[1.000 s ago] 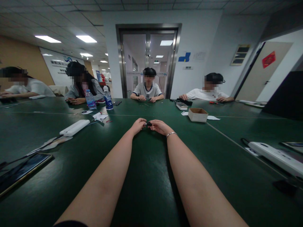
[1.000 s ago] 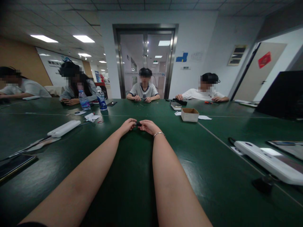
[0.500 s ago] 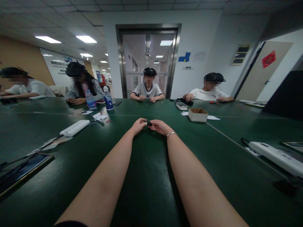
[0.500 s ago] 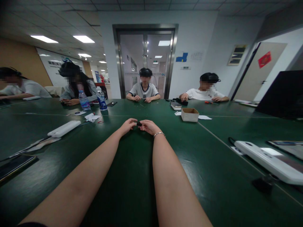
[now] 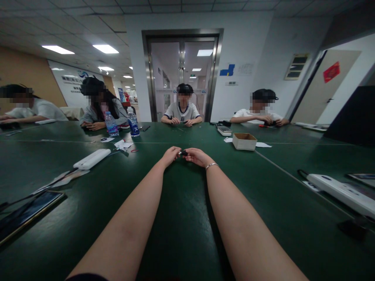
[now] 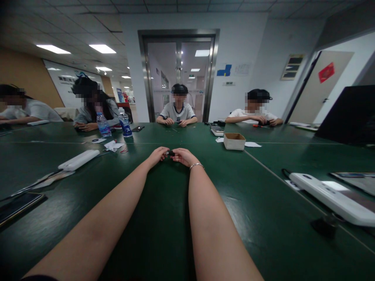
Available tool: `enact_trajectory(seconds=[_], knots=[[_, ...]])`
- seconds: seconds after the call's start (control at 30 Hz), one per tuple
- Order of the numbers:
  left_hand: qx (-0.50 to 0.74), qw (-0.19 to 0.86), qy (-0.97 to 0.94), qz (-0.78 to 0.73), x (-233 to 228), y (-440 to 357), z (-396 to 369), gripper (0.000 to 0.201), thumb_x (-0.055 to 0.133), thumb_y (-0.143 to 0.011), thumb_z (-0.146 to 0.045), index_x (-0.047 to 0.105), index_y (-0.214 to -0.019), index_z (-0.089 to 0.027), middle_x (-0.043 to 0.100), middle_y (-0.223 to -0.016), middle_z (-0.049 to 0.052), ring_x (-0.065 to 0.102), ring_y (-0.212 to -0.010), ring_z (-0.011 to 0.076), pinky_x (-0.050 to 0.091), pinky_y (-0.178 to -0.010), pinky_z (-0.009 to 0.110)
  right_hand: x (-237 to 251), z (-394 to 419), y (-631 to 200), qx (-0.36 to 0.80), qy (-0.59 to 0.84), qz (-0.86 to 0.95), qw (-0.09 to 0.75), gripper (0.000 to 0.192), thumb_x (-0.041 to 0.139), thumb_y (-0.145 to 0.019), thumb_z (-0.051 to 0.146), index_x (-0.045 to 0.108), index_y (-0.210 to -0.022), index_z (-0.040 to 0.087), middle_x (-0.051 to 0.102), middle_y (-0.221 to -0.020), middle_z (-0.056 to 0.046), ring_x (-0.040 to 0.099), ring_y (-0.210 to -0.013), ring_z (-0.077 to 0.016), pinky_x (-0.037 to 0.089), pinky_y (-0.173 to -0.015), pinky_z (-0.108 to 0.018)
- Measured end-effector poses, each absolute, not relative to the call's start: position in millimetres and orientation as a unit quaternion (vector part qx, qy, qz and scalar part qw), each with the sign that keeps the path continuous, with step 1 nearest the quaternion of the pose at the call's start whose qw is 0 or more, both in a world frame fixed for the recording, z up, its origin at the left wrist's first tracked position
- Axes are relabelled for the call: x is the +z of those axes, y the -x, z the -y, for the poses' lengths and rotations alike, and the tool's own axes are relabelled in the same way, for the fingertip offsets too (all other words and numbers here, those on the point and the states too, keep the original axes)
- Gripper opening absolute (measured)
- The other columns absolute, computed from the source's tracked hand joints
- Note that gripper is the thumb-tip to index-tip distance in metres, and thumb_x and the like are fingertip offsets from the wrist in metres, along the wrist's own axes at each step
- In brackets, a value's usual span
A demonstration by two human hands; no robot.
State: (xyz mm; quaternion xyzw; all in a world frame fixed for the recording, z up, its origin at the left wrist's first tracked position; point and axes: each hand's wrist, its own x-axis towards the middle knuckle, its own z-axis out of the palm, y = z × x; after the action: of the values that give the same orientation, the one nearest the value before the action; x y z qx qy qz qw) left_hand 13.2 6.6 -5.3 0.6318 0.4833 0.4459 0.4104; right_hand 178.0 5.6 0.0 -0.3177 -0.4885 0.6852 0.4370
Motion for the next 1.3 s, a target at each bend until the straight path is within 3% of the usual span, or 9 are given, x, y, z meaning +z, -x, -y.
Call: enact_trajectory(seconds=[0.17,0.3,0.77,1.0,1.07,1.2,1.3], knots=[[0.443,0.398,-0.643,-0.482,-3.0,-14.2,-2.6,0.022,0.051,-0.076,-0.022,0.056,-0.095,-0.013,0.052,-0.063,-0.001,0.045,-0.051,0.0070,0.033,-0.045,0.017,0.2,-4.5,-177.9,0.682,0.319,0.489,0.441,0.004,0.056,-0.079,0.006,0.059,-0.078,0.009,0.063,-0.067,-0.009,0.061,-0.058,-0.0124,0.052,-0.054,-0.020],[0.439,0.410,-0.646,-0.471,-2.4,-14.0,-2.3,0.024,0.041,-0.081,-0.025,0.056,-0.095,-0.012,0.048,-0.057,-0.002,0.040,-0.044,0.0063,0.030,-0.043,0.017,1.1,-3.6,-177.5,0.682,0.322,0.487,0.440,0.006,0.054,-0.079,0.006,0.059,-0.078,0.009,0.063,-0.066,-0.008,0.060,-0.057,-0.0122,0.052,-0.053,-0.020],[0.439,0.428,-0.630,-0.476,-4.2,-14.1,-5.1,0.024,0.043,-0.081,-0.027,0.057,-0.092,-0.013,0.047,-0.059,-0.001,0.041,-0.046,0.0060,0.032,-0.043,0.016,0.4,-4.6,-178.2,0.681,0.323,0.493,0.435,0.003,0.056,-0.079,0.008,0.059,-0.079,0.009,0.063,-0.068,-0.009,0.060,-0.057,-0.0120,0.051,-0.054,-0.021],[0.431,0.422,-0.638,-0.479,-3.0,-14.6,-4.7,0.021,0.047,-0.075,-0.017,0.057,-0.093,-0.013,0.049,-0.059,-0.002,0.042,-0.046,0.0059,0.032,-0.043,0.016,0.7,-4.6,-178.7,0.681,0.325,0.493,0.434,0.003,0.056,-0.079,0.008,0.058,-0.079,0.008,0.062,-0.070,-0.010,0.061,-0.060,-0.0130,0.051,-0.054,-0.021],[0.428,0.425,-0.644,-0.470,-4.9,-13.2,-7.0,0.022,0.044,-0.077,-0.018,0.058,-0.094,-0.012,0.048,-0.056,-0.002,0.040,-0.043,0.0056,0.030,-0.042,0.016,0.8,-3.6,-179.6,0.681,0.321,0.498,0.431,0.006,0.056,-0.078,0.005,0.058,-0.082,0.009,0.062,-0.071,-0.008,0.061,-0.060,-0.0126,0.052,-0.054,-0.021],[0.440,0.421,-0.643,-0.465,-6.7,-11.3,-8.6,0.023,0.043,-0.079,-0.018,0.057,-0.096,-0.012,0.046,-0.052,-0.003,0.038,-0.041,0.0053,0.029,-0.041,0.016,1.8,-2.0,-179.3,0.672,0.308,0.510,0.439,0.034,0.060,-0.071,-0.002,0.053,-0.098,0.016,0.059,-0.071,-0.001,0.060,-0.059,-0.0109,0.052,-0.057,-0.022],[0.449,0.423,-0.637,-0.463,-5.2,-11.6,-6.1,0.022,0.044,-0.079,-0.018,0.057,-0.096,-0.011,0.046,-0.052,-0.004,0.038,-0.040,0.0047,0.028,-0.041,0.016,2.9,-2.7,-175.9,0.668,0.322,0.526,0.417,0.026,0.062,-0.077,0.011,0.049,-0.099,0.017,0.059,-0.070,-0.001,0.058,-0.052,-0.0104,0.051,-0.049,-0.021]])
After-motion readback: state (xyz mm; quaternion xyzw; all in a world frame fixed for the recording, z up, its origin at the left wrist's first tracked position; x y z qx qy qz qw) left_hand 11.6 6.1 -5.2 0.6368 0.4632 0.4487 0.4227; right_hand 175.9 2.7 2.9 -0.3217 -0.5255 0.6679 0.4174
